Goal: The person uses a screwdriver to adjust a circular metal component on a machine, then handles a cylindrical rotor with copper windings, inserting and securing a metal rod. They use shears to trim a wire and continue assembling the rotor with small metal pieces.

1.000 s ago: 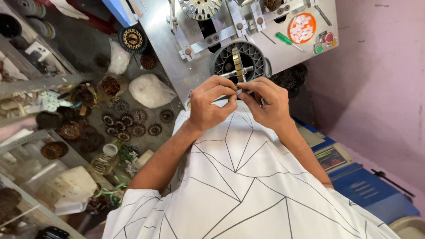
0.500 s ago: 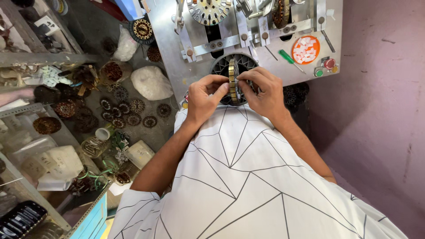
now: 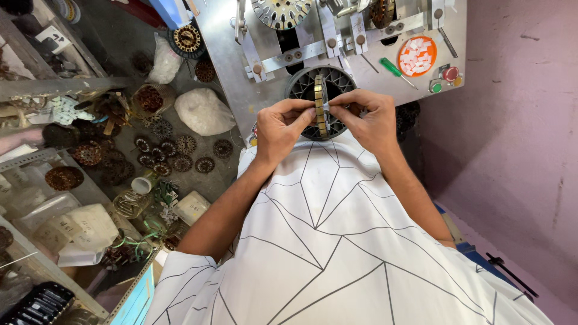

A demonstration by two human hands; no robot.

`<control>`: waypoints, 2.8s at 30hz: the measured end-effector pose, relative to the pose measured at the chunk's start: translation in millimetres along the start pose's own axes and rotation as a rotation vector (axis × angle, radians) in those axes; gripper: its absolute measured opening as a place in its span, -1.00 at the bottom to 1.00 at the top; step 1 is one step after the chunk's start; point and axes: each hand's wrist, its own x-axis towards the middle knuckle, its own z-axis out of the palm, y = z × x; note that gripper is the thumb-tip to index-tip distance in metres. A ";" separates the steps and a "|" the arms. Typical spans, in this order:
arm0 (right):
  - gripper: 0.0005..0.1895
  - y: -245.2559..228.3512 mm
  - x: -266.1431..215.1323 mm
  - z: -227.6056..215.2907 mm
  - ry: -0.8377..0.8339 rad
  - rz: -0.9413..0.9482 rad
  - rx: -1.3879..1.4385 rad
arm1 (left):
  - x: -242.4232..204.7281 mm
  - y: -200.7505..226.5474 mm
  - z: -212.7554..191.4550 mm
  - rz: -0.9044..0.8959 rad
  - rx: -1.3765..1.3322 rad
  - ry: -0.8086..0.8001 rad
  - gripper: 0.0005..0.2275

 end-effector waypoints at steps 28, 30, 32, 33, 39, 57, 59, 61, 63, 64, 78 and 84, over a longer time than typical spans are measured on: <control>-0.34 -68.0 37.2 18.7 -0.373 0.002 0.693 | -11.4 118.8 18.6 0.754 0.714 -0.019 -0.80; -0.34 -73.1 37.7 20.7 -0.403 -0.010 0.654 | -14.8 116.4 18.0 0.700 0.698 -0.007 -0.77; -0.34 -75.8 40.3 21.4 -0.482 -0.016 0.687 | -16.6 114.2 18.3 0.691 0.693 0.020 -0.77; -0.34 -75.8 39.6 21.7 -0.506 -0.020 0.691 | -19.9 112.3 19.2 0.706 0.694 0.037 -0.79; -0.33 -53.4 27.9 24.6 -0.584 -0.033 0.737 | -33.0 97.9 15.2 0.754 0.589 0.070 -0.87; -0.81 -56.6 -50.2 -29.9 -0.079 -0.567 -0.091 | -46.5 68.9 27.1 -0.080 -0.043 -0.175 -0.87; -0.83 -54.0 -56.1 -25.1 -0.014 -0.464 -0.085 | -48.6 71.1 32.8 -0.020 0.103 -0.181 -0.88; -0.84 -49.2 -58.8 -20.2 0.054 -0.441 -0.105 | -52.3 73.7 38.2 0.067 0.277 -0.163 -0.88; -0.85 -43.3 -59.3 -18.5 0.098 -0.399 -0.101 | -55.9 77.2 39.6 0.276 0.395 -0.147 -0.91; -0.85 -39.9 -58.8 -18.9 0.108 -0.368 -0.087 | -56.6 78.1 39.8 0.383 0.452 -0.141 -0.91; -0.83 -15.5 -45.3 -9.0 0.016 -0.422 0.079 | -45.1 70.3 28.6 0.662 0.487 -0.082 -0.90; -0.82 -21.8 -32.9 -9.1 0.031 -0.524 0.041 | -33.0 67.7 22.9 0.724 0.488 -0.136 -0.92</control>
